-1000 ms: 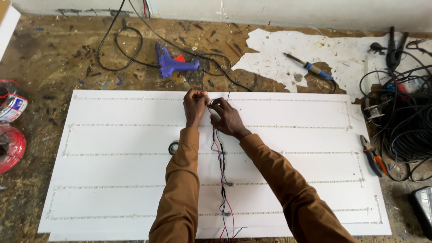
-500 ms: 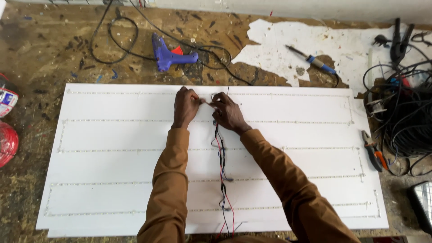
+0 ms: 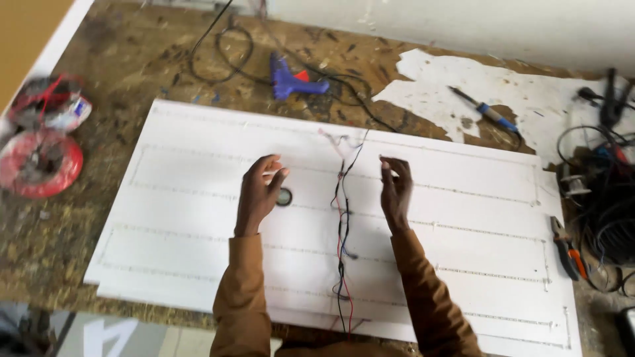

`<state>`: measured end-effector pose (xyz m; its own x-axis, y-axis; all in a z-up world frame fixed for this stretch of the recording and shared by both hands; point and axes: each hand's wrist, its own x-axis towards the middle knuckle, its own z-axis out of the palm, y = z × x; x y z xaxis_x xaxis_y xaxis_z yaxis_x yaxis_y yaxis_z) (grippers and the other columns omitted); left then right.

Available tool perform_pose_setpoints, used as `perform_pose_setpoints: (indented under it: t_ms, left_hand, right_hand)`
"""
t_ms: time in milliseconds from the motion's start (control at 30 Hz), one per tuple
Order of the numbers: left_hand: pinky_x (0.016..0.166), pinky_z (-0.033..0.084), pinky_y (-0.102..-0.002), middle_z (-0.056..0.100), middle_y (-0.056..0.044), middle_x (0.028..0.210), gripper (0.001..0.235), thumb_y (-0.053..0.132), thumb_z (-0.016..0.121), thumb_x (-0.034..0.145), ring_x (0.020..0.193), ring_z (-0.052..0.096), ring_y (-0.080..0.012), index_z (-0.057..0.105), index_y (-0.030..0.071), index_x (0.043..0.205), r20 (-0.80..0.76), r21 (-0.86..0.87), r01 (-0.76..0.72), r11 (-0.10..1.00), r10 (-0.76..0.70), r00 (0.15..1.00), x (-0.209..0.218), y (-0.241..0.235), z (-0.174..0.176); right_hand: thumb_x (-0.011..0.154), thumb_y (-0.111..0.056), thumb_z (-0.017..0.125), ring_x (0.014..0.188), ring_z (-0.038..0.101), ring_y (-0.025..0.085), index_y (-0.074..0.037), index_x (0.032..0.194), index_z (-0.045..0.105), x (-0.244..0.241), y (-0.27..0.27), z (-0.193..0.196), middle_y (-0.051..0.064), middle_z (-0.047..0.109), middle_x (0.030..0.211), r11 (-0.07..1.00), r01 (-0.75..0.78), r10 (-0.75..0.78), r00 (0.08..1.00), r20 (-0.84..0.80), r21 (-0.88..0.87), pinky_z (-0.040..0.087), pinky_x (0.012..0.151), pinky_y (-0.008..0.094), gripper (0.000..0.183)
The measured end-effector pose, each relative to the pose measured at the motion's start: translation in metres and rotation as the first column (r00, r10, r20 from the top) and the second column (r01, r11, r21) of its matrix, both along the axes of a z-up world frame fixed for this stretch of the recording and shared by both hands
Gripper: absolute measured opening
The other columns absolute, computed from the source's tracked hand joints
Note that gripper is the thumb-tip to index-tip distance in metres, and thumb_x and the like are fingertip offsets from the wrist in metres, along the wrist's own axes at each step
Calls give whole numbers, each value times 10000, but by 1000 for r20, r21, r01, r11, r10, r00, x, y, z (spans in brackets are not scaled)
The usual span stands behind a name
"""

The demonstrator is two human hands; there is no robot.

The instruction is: Securing electrical wires to a board with LED strips using electrical tape

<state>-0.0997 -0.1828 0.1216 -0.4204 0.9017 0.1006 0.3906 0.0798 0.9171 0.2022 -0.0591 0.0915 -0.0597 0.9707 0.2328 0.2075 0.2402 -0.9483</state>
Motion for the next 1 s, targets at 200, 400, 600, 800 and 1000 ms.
perform_pose_setpoints:
  t_ms: [200,400,600,800,1000]
  left_hand:
    - [1044,652,-517,713,-191,1313,419,206,854,1012,1283,723,-435,731,62,1385,-92,22,-105,994,107,990,19,-61,-45]
    - [1093,531,-625,623,-36,1427,341,275,930,955,1341,633,-344,776,179,1244,-351,56,-153,987,163,922,34,-50,-109]
    - [1010,592,-487,708,-72,1348,175,253,867,1056,1224,724,-323,789,132,1154,-1,134,-143,980,145,989,47,-49,-86]
    - [1046,633,-416,776,-147,1399,276,274,753,1127,1127,742,-211,788,63,1301,428,244,-108,964,-7,904,78,-67,-43]
    - [870,646,-396,759,-151,933,520,526,730,1117,856,752,-218,779,25,989,538,178,-17,984,-83,839,93,-79,-35]
  right_hand:
    - [1135,-196,717,801,731,257,-49,1101,821,-21,-71,-43,154,758,1079,989,-141,140,990,-22,-43,599,693,352,184]
    - [1096,-110,713,750,731,234,-52,1116,861,-29,-82,-47,146,731,1047,983,-138,132,990,57,124,597,643,341,160]
    - [1105,-107,739,842,748,308,-12,1107,849,-32,-87,-52,186,722,1030,983,-131,130,991,12,127,598,682,394,146]
    - [1125,-166,734,906,705,223,-31,1172,852,-31,-104,20,158,744,1039,982,-174,179,981,-79,74,606,762,367,186]
    - [1067,-160,817,965,768,260,-89,1354,835,-53,-128,50,152,748,1124,906,-415,416,909,2,88,659,798,378,296]
